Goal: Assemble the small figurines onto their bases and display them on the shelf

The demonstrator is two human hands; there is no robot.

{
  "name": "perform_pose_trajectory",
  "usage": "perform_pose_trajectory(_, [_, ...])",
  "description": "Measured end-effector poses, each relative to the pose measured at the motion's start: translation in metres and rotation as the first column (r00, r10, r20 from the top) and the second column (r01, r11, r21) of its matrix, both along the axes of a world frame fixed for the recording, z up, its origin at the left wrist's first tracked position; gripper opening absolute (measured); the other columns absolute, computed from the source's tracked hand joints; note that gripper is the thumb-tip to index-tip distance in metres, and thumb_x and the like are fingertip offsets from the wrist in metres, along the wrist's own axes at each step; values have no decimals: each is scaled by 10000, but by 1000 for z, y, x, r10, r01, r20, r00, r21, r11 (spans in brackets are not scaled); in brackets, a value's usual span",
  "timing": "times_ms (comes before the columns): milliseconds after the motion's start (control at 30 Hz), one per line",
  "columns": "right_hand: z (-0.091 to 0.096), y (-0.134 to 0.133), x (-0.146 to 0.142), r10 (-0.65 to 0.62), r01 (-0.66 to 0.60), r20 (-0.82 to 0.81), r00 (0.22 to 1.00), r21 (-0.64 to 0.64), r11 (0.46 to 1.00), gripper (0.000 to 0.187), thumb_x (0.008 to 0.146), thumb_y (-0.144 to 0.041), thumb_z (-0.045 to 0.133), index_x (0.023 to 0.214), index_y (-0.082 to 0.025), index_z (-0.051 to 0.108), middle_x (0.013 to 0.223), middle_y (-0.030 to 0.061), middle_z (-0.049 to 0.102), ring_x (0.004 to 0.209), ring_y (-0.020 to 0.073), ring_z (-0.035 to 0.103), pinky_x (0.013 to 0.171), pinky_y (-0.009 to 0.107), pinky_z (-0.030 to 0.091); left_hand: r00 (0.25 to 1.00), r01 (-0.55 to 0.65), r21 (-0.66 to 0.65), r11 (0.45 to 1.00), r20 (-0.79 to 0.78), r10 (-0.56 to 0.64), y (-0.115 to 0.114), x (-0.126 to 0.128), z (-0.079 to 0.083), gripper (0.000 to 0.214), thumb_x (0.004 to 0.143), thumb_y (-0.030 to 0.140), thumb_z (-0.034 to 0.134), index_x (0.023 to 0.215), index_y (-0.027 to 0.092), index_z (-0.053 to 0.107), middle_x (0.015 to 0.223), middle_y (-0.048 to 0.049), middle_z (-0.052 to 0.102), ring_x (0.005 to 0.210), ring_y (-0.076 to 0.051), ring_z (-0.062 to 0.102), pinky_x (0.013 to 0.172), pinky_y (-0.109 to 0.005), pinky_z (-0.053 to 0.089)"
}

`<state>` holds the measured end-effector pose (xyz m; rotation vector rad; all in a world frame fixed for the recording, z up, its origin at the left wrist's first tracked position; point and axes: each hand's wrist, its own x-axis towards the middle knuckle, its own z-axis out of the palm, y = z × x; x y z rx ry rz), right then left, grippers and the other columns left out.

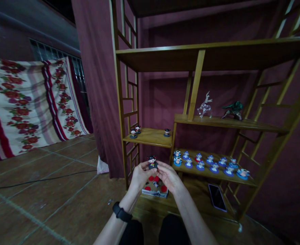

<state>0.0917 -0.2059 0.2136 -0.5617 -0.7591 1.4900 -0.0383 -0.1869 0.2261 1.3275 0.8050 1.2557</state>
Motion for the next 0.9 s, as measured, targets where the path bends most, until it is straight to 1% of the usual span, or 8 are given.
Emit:
perform_pose_trajectory(133, [2,-2,-1,-32,31,31,999,27,999,344,602,-212,721,932,-149,649,928,71,686,778,123,622,739,250,476,999,38,-15,999,22,-37,1,-2,1,424,515,253,772,900,111,665,822,-74,692,708,-157,614,669,-246,463])
perform_pose_trajectory(267, [7,-4,-2,-58,58,44,997,5,998,350,593,-234,728,923,-148,648,915,75,687,785,134,619,733,262,472,997,46,-74,996,66,-42,2,-3,2,411,519,260,774,881,95,673,800,-93,685,701,-164,610,681,-265,460])
perform_pose_trajectory(333, [10,-5,-2,-68,68,38,997,-11,998,345,594,-232,727,918,-146,647,903,75,690,784,133,619,731,260,470,994,62,-111,992,96,-52,2,-3,5,411,503,255,783,865,92,678,822,-103,683,720,-170,613,705,-272,458])
perform_pose_trajectory(433, [13,-5,0,-77,77,10,997,-21,997,326,602,-213,719,912,-147,645,897,71,691,784,128,620,730,252,471,992,83,-117,990,108,-71,0,0,13,412,506,263,782,871,101,681,828,-103,683,727,-172,617,715,-273,455])
perform_pose_trajectory(633, [14,-1,5,-76,76,-40,996,-9,997,295,621,-198,703,905,-145,645,914,74,688,818,145,625,764,278,480,994,106,-91,990,6,-106,2,6,28,425,468,274,795,848,115,688,801,-84,688,672,-158,613,652,-248,449])
perform_pose_trajectory(767, [17,-1,9,-75,75,-61,995,-2,997,279,632,-175,692,905,-146,644,923,69,686,815,131,624,762,259,484,990,125,-63,990,-64,-129,8,9,35,395,490,273,782,834,103,687,764,-82,687,632,-148,598,624,-247,443])
perform_pose_trajectory(900, [21,-3,12,-91,91,-97,991,-3,996,272,640,-163,684,908,-156,644,922,52,684,801,118,621,763,249,488,987,144,-31,989,-68,-146,13,12,42,371,514,273,769,835,108,684,803,-84,689,671,-149,602,658,-247,444])
